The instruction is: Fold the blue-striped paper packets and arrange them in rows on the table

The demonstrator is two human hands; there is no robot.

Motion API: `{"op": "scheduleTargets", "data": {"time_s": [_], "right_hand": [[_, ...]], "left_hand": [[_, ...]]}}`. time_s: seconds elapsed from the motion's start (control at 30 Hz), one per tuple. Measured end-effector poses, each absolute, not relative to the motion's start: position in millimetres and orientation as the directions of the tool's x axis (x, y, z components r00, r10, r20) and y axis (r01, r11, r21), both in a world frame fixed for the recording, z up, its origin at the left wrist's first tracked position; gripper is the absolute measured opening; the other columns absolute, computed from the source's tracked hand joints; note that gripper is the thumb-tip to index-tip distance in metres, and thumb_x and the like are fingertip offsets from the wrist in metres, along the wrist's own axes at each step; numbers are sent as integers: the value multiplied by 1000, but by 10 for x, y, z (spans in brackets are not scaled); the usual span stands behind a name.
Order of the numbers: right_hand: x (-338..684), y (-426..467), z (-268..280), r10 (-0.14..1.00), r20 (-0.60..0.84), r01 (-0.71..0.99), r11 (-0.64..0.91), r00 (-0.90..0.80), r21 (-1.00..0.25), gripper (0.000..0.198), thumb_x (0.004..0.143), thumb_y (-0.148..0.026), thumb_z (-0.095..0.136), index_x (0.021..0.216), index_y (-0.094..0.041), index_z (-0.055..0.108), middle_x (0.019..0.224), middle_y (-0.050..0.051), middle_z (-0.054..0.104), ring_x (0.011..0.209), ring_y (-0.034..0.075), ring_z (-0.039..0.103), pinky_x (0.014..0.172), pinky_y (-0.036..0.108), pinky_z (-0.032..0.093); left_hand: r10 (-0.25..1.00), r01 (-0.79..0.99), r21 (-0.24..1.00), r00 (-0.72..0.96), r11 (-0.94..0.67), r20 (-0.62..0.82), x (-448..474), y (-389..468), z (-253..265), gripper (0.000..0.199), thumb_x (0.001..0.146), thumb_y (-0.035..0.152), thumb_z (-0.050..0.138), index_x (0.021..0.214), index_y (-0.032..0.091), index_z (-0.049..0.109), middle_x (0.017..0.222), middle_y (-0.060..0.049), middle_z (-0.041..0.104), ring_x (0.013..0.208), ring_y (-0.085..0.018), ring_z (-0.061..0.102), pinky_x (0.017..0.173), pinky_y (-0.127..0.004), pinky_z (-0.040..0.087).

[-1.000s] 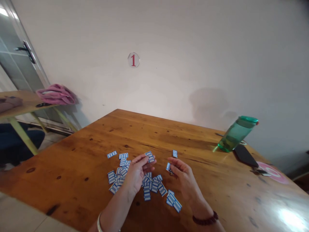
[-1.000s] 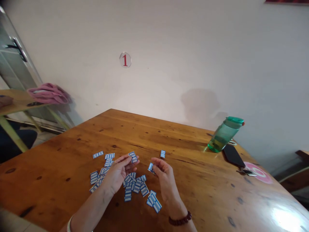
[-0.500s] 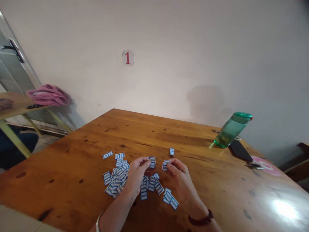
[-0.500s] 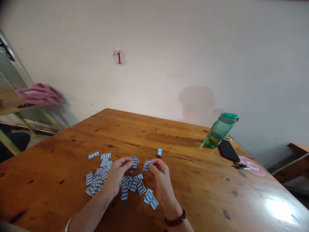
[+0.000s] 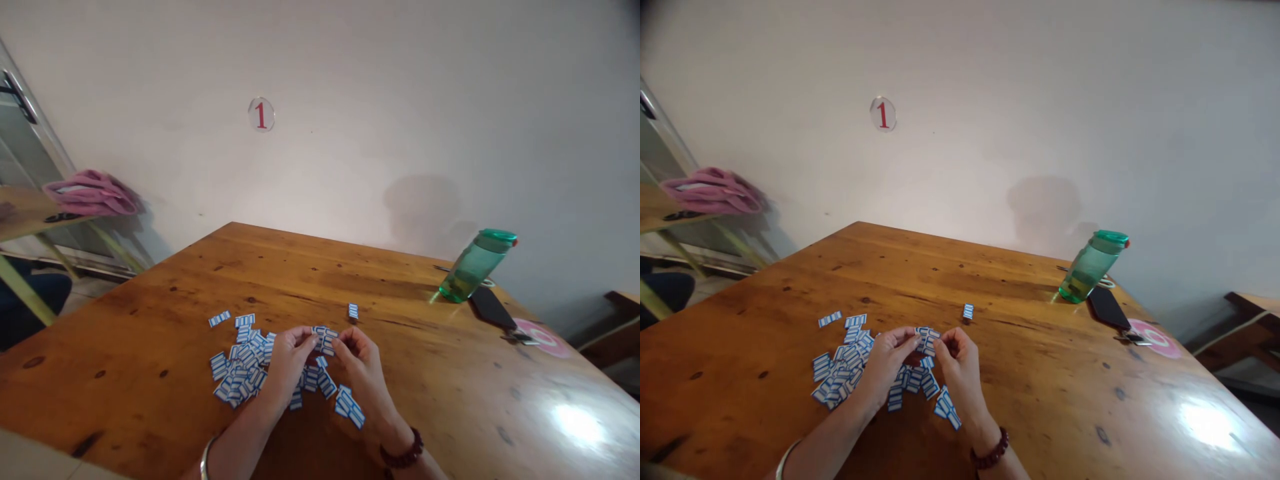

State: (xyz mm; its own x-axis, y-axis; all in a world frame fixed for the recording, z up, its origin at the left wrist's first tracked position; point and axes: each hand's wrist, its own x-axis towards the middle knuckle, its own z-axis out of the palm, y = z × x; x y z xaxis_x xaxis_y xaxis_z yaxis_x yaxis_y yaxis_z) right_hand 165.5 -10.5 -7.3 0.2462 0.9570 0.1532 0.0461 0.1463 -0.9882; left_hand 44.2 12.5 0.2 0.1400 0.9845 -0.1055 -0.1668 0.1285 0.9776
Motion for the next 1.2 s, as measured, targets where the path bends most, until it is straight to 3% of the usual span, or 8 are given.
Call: {"op": "scheduleTargets", "data": {"time_s": [0.27,0.8,1.2], "right_hand": [[1659,-94,-127,948,192,156,156,253,-975,19,70,-33,56,61,-17,49,54,-4,46,51,11,40,48,22,33],[1650,-101,-143,951,181,103,160,250,-982,17,71,-33,57,67,-17,55,59,-1,54,56,13,48,51,22,39],[1669,-107,-116,945,226,185,184,235,-965,21,72,-35,56,63,-17,53,55,-3,48,52,11,42,48,21,34]], "left_hand": [[974,-123,985,210,118,-91,459,110,-12,13,66,23,61,73,15,69,65,-4,70,57,-17,64,49,-22,45],[964,-161,979,252,124,-80,461,107,-36,14,64,26,65,69,14,68,61,-5,69,58,-19,64,52,-25,47],[959,-146,981,271,130,-87,447,101,-10,17,63,27,66,71,13,70,61,-5,68,56,-17,63,49,-22,46]]}}
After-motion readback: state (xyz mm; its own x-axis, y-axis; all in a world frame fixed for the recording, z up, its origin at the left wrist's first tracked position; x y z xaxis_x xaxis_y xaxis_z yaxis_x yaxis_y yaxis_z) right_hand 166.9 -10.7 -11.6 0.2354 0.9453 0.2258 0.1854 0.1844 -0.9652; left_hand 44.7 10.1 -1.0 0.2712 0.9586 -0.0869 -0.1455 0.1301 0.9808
